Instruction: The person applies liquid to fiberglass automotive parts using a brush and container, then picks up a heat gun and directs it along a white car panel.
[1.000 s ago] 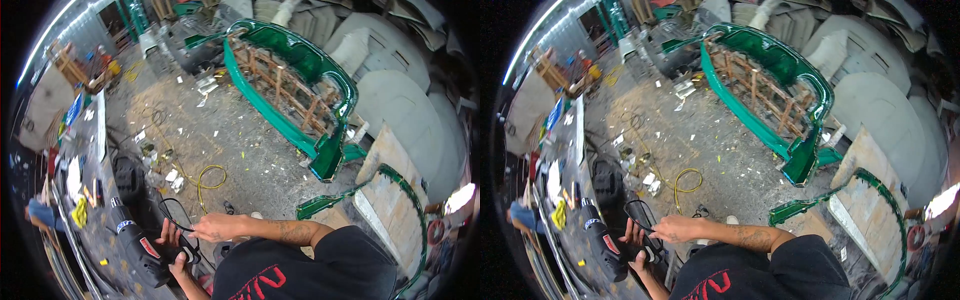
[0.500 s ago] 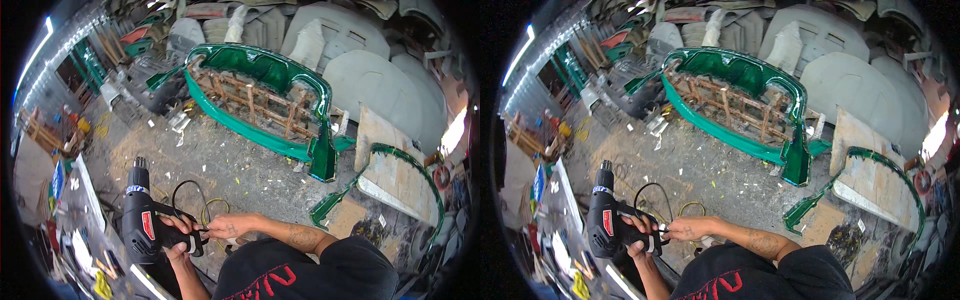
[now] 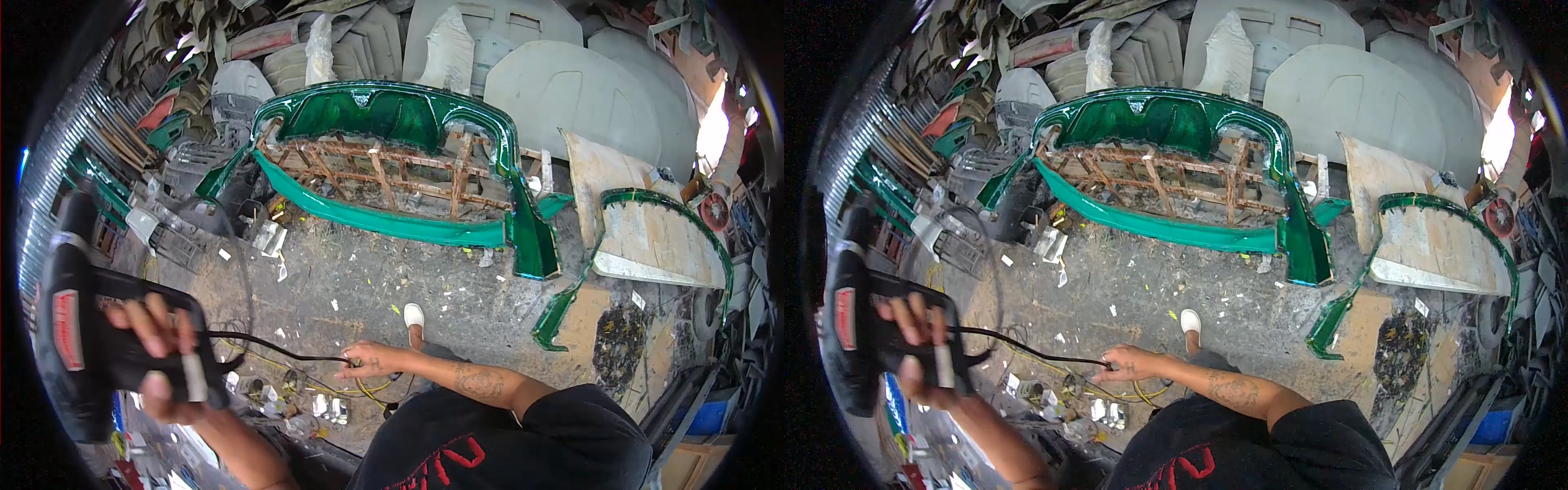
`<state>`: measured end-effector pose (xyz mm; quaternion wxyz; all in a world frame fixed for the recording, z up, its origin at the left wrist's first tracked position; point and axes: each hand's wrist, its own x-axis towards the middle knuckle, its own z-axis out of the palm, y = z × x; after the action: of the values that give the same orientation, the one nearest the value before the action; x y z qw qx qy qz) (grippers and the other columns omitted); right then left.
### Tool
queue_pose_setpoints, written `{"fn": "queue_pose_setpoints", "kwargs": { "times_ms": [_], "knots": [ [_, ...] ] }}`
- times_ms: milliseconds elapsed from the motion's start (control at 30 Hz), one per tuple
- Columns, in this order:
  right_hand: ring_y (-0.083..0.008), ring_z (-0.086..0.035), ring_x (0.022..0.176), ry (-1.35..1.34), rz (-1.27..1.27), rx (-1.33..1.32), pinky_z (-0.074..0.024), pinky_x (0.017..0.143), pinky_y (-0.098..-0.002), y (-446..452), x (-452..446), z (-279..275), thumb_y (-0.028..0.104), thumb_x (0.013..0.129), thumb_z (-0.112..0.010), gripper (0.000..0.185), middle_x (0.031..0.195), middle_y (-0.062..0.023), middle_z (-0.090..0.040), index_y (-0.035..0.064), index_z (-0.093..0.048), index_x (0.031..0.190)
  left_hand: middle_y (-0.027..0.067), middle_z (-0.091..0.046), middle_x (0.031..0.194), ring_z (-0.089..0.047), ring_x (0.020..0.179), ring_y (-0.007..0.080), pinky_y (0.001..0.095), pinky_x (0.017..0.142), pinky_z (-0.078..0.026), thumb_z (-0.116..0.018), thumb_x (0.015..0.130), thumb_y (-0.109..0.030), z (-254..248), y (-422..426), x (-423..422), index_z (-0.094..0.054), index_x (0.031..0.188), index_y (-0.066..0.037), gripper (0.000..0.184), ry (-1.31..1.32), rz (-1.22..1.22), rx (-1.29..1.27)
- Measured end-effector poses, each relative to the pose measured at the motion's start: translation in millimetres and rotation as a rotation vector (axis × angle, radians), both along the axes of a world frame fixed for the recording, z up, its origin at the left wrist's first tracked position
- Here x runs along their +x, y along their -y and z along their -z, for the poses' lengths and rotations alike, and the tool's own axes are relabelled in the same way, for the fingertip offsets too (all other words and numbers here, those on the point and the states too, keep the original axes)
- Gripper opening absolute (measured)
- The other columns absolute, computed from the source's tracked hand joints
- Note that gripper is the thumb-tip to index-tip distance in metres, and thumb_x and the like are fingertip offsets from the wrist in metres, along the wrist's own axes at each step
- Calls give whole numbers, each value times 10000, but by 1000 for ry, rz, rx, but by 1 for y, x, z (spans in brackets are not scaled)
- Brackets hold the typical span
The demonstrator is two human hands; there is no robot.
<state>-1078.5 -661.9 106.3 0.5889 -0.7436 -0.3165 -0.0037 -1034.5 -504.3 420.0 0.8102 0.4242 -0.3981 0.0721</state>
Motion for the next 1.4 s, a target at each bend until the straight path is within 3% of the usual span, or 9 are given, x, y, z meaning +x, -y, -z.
{"fn": "queue_pose_setpoints", "kwargs": {
  "times_ms": [133,233,300,433,1000,1133,1167,1300,1400],
  "knots": [
    [-284,-493,553,-78,-3,-15,-361,525,-417,-13,59,75,494,866,-554,571,585,-179,-490,-35,-506,656,193,-428,1301,-385,1226,289,331,948,-380,-539,763,-123,-66,-43,57,-298,1305,22,611,146,-261,30],
    [-304,-529,560,-255,-193,-293,-411,535,-405,-8,105,120,410,871,-585,445,634,-184,-554,-18,-569,750,235,-417,1334,-432,1209,298,493,1020,-348,-454,809,-340,-140,-40,99,-305,1358,68,700,-150,-960,44],
    [-328,-569,597,-346,-206,-283,-421,555,-444,-11,122,165,490,846,-562,536,652,-222,-564,-33,-567,730,103,-404,981,-384,904,222,379,745,-343,-535,686,-140,-192,-35,109,-376,1047,-14,414,137,-306,82],
    [-388,-601,685,-393,-110,-368,-453,610,-472,28,156,178,505,860,-515,517,710,-221,-599,4,-622,794,104,-445,956,-423,884,222,371,745,-368,-541,694,-149,-196,-32,135,-420,1020,-7,376,207,-572,153],
    [-113,-492,470,-901,667,185,-396,457,-249,223,224,202,556,920,-397,571,566,-21,-507,68,-522,652,111,-620,847,-589,802,218,335,741,-475,-564,727,-187,-38,-162,143,-608,908,20,279,-306,-1451,819],
    [-88,-388,438,-913,844,185,-326,414,-239,247,215,170,562,908,-426,545,539,14,-426,107,-454,609,112,-661,821,-628,782,217,327,741,-500,-570,735,-196,51,-165,167,-652,881,26,279,-319,-1316,1370],
    [-83,-379,439,-914,845,132,-322,414,-236,252,214,167,554,905,-440,532,534,22,-406,119,-431,601,91,-656,805,-618,801,202,316,734,-489,-560,725,-168,85,-149,186,-656,868,23,257,-808,-985,911],
    [-101,-363,358,-925,771,-104,-307,321,-281,268,218,200,544,884,-488,521,489,5,-394,125,-410,584,129,-602,860,-569,822,251,340,763,-460,-691,583,-346,155,-101,228,-520,1092,63,675,-933,-834,1289],
    [-141,-385,347,-930,743,-236,-322,341,-305,263,220,208,587,872,-465,598,452,-25,-387,69,-451,572,-8,-613,851,-552,727,98,252,693,-455,-668,679,-55,244,-109,246,-541,1093,-28,433,-877,-491,905]
  ]
}}
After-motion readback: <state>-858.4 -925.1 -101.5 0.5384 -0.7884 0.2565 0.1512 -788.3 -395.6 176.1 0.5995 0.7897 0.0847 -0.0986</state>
